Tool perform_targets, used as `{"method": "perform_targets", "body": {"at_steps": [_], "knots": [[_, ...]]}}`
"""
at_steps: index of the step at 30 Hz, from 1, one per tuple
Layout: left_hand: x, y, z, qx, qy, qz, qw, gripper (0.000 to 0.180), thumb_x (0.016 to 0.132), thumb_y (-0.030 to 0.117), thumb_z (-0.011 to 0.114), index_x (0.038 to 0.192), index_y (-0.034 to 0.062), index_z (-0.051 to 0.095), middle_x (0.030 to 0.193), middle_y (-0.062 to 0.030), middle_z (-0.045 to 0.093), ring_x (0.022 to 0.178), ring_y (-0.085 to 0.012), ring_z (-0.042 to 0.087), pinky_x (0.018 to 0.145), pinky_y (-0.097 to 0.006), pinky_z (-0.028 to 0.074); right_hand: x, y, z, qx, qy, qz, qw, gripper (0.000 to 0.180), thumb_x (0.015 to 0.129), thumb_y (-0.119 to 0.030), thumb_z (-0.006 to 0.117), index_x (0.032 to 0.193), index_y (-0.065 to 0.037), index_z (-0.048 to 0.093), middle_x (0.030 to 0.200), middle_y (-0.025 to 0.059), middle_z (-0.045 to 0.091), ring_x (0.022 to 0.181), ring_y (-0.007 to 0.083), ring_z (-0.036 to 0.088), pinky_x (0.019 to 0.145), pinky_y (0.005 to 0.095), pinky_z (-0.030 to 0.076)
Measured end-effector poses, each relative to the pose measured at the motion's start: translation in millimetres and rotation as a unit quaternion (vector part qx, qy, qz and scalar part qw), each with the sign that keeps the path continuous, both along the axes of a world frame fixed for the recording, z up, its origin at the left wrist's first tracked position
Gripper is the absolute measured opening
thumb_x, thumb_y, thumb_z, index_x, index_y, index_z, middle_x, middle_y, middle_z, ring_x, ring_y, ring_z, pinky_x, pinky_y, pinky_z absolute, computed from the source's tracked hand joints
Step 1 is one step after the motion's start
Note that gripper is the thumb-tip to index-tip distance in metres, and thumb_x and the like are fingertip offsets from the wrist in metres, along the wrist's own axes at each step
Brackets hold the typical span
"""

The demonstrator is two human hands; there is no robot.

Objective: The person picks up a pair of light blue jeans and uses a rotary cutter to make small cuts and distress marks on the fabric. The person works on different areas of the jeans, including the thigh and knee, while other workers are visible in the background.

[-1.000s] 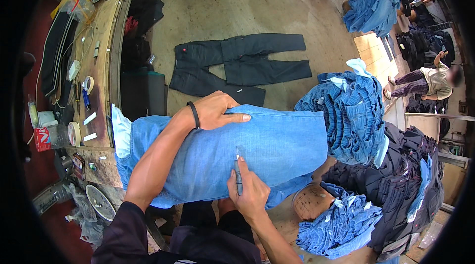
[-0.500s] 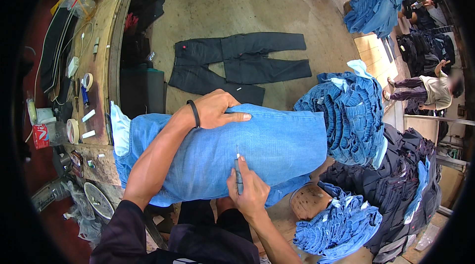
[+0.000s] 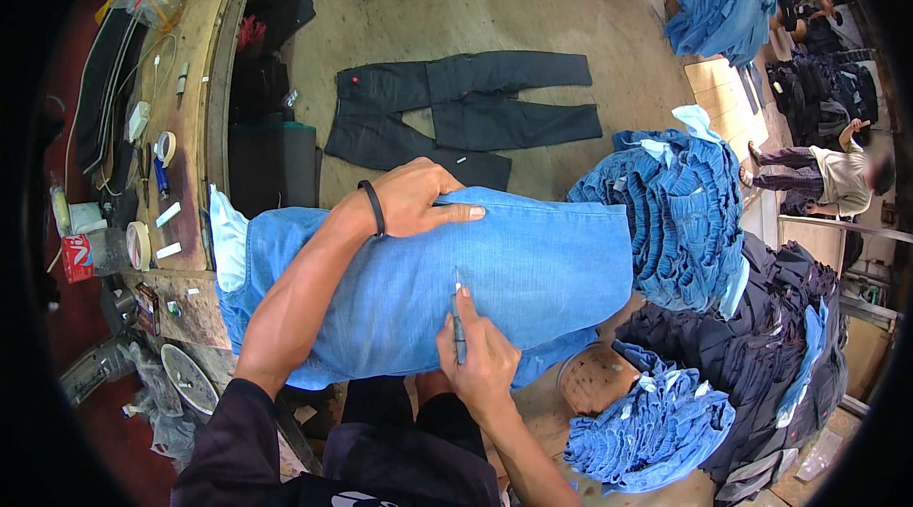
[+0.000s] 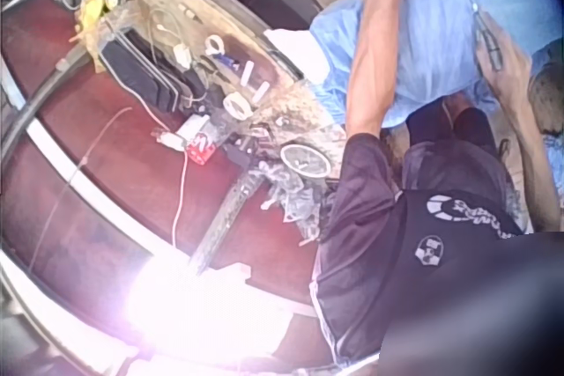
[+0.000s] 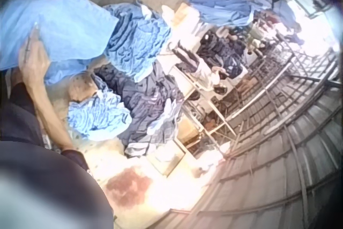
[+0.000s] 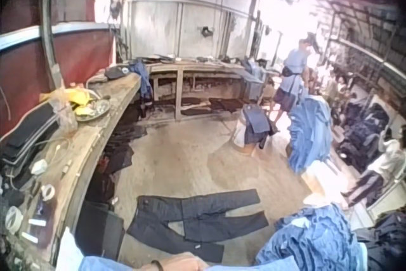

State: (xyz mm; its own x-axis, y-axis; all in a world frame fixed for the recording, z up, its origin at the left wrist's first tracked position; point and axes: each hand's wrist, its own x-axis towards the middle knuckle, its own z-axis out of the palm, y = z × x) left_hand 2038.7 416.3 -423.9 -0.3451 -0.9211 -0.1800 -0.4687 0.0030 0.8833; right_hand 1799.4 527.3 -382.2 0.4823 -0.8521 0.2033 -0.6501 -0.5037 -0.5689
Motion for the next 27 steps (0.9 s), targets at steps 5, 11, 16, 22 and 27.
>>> {"method": "perform_targets", "body": {"at_steps": [5, 11, 16, 22, 27], "knots": [[1, 0, 1, -0.011, -0.020, -0.003, 1.000, 0.057, 0.101, 0.051, 0.067, 0.091, -0.0040, 0.078, 0.082, -0.0295, 0.070, 0.075, -0.0457, 0.069, 0.070, -0.049, 0.053, 0, 0, -5, -0.015, -0.025, -0.003, 1.000, 0.049, 0.084, 0.002, 0.079, 0.132, 0.004, 0.070, 0.066, 0.0080, 0.057, 0.052, 0.0216, 0.058, 0.050, 0.0340, 0.048], [1, -1, 4, 0.003, -0.025, -0.006, 1.000, 0.057, 0.101, 0.051, 0.068, 0.091, -0.0035, 0.078, 0.080, -0.0291, 0.070, 0.073, -0.0447, 0.069, 0.069, -0.049, 0.053, -12, 14, 0, 0.024, -0.010, -0.004, 1.000, 0.049, 0.084, 0.001, 0.080, 0.132, 0.004, 0.069, 0.068, 0.0087, 0.060, 0.053, 0.0217, 0.060, 0.051, 0.0347, 0.049], [0, -1, 1, -0.005, -0.017, -0.002, 1.000, 0.057, 0.101, 0.051, 0.067, 0.090, -0.0043, 0.077, 0.078, -0.0285, 0.069, 0.072, -0.0449, 0.068, 0.069, -0.049, 0.052, -21, 27, 3, 0.022, -0.020, -0.001, 1.000, 0.048, 0.085, -0.001, 0.081, 0.132, 0.004, 0.069, 0.068, 0.0094, 0.061, 0.054, 0.0218, 0.061, 0.051, 0.0348, 0.049], [-1, 2, 1, -0.031, -0.029, 0.012, 0.999, 0.056, 0.102, 0.050, 0.067, 0.088, -0.0041, 0.076, 0.078, -0.0286, 0.068, 0.071, -0.0461, 0.065, 0.067, -0.048, 0.051, -30, 37, 5, 0.042, -0.007, -0.001, 0.999, 0.048, 0.086, -0.001, 0.081, 0.133, 0.003, 0.068, 0.067, 0.0087, 0.060, 0.052, 0.0219, 0.059, 0.050, 0.0354, 0.047], [-2, 3, 2, -0.037, -0.039, 0.019, 0.998, 0.055, 0.101, 0.048, 0.068, 0.086, -0.0047, 0.074, 0.078, -0.0293, 0.065, 0.070, -0.0479, 0.061, 0.065, -0.049, 0.049, -44, 54, 14, 0.112, 0.026, -0.005, 0.993, 0.044, 0.086, 0.002, 0.078, 0.129, 0.007, 0.068, 0.088, 0.0223, 0.075, 0.066, 0.0303, 0.074, 0.060, 0.0351, 0.058]]}}
